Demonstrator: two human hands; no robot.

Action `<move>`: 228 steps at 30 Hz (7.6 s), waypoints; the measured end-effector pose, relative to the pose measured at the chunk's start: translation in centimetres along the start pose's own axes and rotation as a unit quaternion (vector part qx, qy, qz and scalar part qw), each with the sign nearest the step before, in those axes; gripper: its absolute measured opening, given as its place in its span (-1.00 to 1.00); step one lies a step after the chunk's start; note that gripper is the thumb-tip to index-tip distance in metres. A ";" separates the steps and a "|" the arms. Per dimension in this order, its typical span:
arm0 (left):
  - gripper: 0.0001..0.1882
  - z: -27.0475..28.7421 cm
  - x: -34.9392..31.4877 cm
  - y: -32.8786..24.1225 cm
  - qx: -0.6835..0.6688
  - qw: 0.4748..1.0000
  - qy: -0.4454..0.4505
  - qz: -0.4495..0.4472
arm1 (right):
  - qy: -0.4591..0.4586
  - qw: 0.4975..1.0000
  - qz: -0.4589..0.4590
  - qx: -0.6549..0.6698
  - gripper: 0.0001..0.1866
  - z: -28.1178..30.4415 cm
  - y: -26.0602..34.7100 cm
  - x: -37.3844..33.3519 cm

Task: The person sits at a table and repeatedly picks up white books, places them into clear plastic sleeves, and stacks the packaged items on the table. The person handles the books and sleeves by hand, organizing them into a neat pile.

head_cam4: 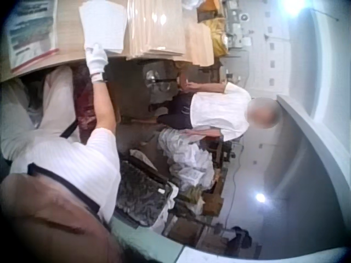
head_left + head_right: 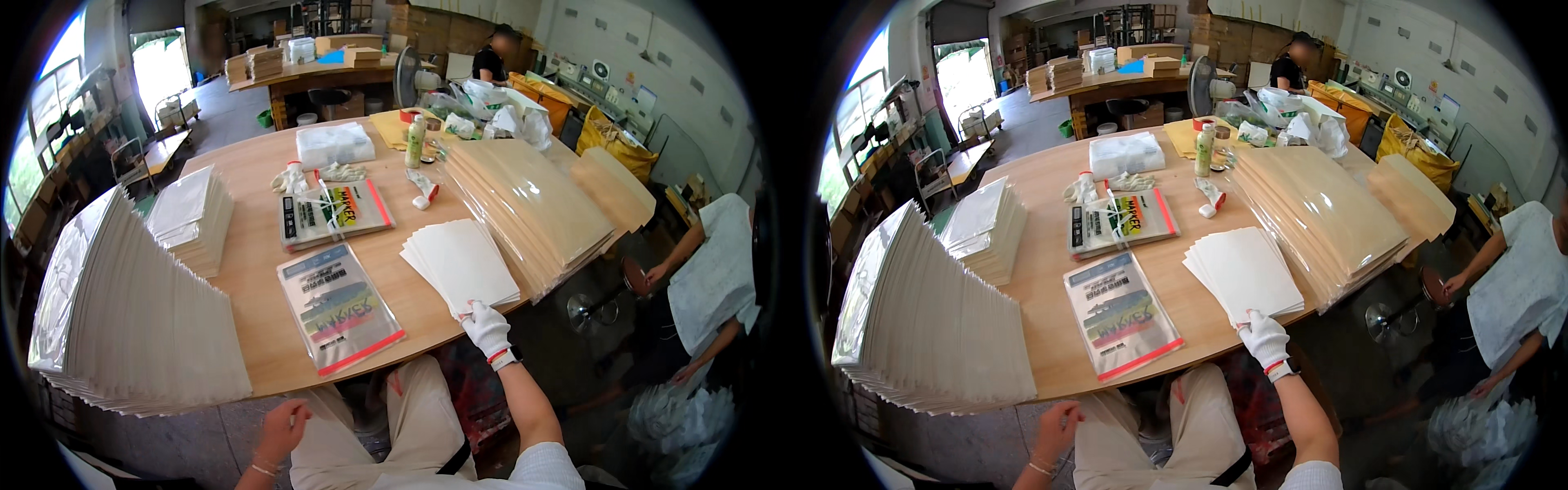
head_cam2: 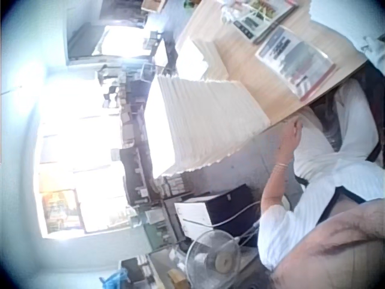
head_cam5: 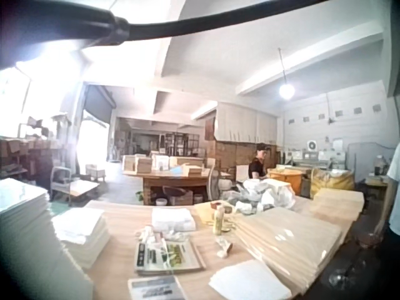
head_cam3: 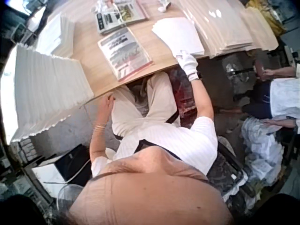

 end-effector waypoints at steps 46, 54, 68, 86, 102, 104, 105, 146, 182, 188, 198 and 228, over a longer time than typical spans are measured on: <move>-0.83 -8.7 16.1 8.3 0.215 0.969 -0.050 -0.114 | 0.193 0.549 -0.303 0.754 -0.55 2.4 4.6 -14.5; -0.78 -6.2 14.2 5.2 0.209 0.974 -0.006 0.084 | 0.107 0.494 -0.368 0.781 -0.75 -0.4 6.4 -16.4; -0.81 -11.5 9.4 1.2 -0.242 0.960 -0.139 0.021 | 0.040 0.502 -0.361 0.785 -0.87 -0.7 12.4 -17.9; -0.62 -24.2 0.0 4.9 -0.478 0.824 0.118 0.282 | 0.157 0.370 -0.393 0.827 -0.87 -11.3 11.6 -12.4; -0.55 -18.4 -1.7 7.1 -0.507 0.789 0.041 0.344 | 0.221 0.910 0.262 0.233 -0.87 -10.5 17.8 -12.9; -0.53 -18.0 -1.6 6.5 -0.509 0.784 0.033 0.355 | 0.257 0.866 0.310 0.298 -0.88 -9.6 16.6 -12.2; -0.52 -17.5 -1.1 5.8 -0.519 0.774 0.043 0.361 | 0.289 0.822 0.270 0.410 -0.89 -9.2 13.9 -11.6; -0.80 -6.8 4.1 1.2 -0.121 0.991 0.014 0.051 | 0.116 0.851 -0.056 0.509 -0.68 -11.2 7.1 -12.0; -0.85 9.4 -9.7 12.6 -0.188 0.911 -0.337 0.144 | -0.037 0.986 0.125 -0.107 -0.69 -0.1 1.2 0.8; -0.89 1.2 -6.1 7.6 -0.115 0.981 -0.131 0.081 | -0.030 0.999 0.030 -0.017 -0.69 -0.7 -0.1 0.7; -0.73 -7.2 9.3 0.1 0.196 0.971 -0.084 -0.109 | -0.200 0.482 -0.401 0.753 -0.67 -0.9 -3.8 3.0; -0.70 -5.9 14.6 6.0 -0.112 0.982 0.079 0.131 | 0.050 0.523 -0.374 0.764 -0.77 -1.5 6.0 -16.6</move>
Point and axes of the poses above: each hand's wrist, its own x-axis towards the middle knuckle, its own z-axis out of the back of the hand, y = z × x, the point moved 1 cm from there along x, towards the middle knuckle, and after that the axes turned 8 degrees about x, right-handed, at the moved point
